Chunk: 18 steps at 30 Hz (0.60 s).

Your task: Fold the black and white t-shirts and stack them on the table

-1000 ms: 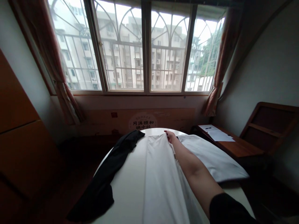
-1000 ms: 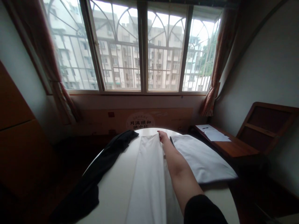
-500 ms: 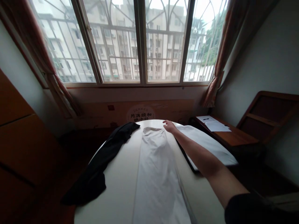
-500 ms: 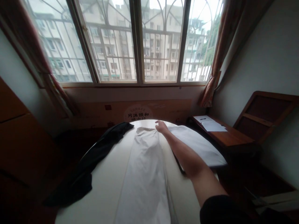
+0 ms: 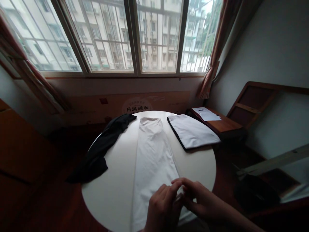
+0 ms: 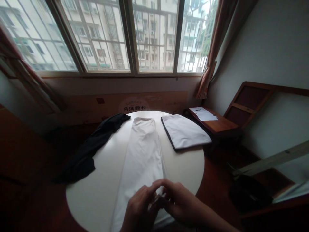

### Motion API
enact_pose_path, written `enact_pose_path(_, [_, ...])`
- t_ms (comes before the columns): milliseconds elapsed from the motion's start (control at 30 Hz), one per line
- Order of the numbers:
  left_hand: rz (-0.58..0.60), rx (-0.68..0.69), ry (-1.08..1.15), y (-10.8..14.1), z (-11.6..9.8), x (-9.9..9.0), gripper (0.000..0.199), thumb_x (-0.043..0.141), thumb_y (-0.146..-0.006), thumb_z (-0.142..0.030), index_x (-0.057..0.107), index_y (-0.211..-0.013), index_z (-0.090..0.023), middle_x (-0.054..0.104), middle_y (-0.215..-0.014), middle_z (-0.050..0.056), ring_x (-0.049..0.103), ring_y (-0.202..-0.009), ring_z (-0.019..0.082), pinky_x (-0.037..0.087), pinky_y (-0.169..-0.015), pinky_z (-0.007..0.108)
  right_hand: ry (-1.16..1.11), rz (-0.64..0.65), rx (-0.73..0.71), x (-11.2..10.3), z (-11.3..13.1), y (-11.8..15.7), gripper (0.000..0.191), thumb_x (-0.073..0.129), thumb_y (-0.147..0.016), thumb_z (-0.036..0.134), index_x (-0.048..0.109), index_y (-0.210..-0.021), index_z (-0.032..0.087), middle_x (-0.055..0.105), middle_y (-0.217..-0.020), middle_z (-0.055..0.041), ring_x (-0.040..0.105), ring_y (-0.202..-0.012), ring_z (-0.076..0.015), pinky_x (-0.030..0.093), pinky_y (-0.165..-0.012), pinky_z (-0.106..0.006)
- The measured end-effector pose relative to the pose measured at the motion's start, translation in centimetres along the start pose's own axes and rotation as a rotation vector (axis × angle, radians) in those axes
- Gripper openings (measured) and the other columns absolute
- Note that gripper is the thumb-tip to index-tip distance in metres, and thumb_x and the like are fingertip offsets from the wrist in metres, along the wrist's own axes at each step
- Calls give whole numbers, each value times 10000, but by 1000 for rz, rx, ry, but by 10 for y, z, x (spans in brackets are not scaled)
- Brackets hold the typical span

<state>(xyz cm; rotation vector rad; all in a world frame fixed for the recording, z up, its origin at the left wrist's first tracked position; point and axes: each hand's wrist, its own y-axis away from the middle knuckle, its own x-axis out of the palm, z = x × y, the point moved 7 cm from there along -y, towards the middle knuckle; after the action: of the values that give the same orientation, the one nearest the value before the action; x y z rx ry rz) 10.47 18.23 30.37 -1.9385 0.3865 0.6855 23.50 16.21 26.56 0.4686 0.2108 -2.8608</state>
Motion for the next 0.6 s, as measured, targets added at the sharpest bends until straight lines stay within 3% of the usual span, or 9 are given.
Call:
enact_pose_path(133, [43,73,-76,28,-8,3,379,457,-988,-208,504,-1362,-170,700,-933,63,643,-802,188,559,-704,296,-64,-212,-18,11,-24,10,320,534,-702,43,682,-946,188,656,-815,3,585,-748,-128,477,-687,-217])
enact_pose_path(267, [129,20,-326,70,8,1,629,524,-810,-97,493,-1434,-167,641,-1268,137,601,-1141,277,543,-948,422,-260,-260,46,16,-46,17,323,513,-708,89,662,-978,183,647,-834,-13,608,-719,-142,507,-634,-236])
enact_pose_path(367, [139,-102,-476,96,24,-2,732,469,-708,-13,521,-1419,-178,602,-1352,133,556,-1234,297,491,-1031,477,-307,-257,51,17,-51,20,337,517,-702,112,667,-995,183,656,-848,-21,633,-706,-146,525,-642,-251])
enact_pose_path(600, [95,-169,-786,138,54,-36,850,419,-672,61,519,-1446,-273,618,-1362,79,585,-1220,249,509,-992,412,76,-363,22,-6,-51,34,326,537,-704,148,702,-981,194,694,-867,-36,642,-760,-176,516,-673,-249])
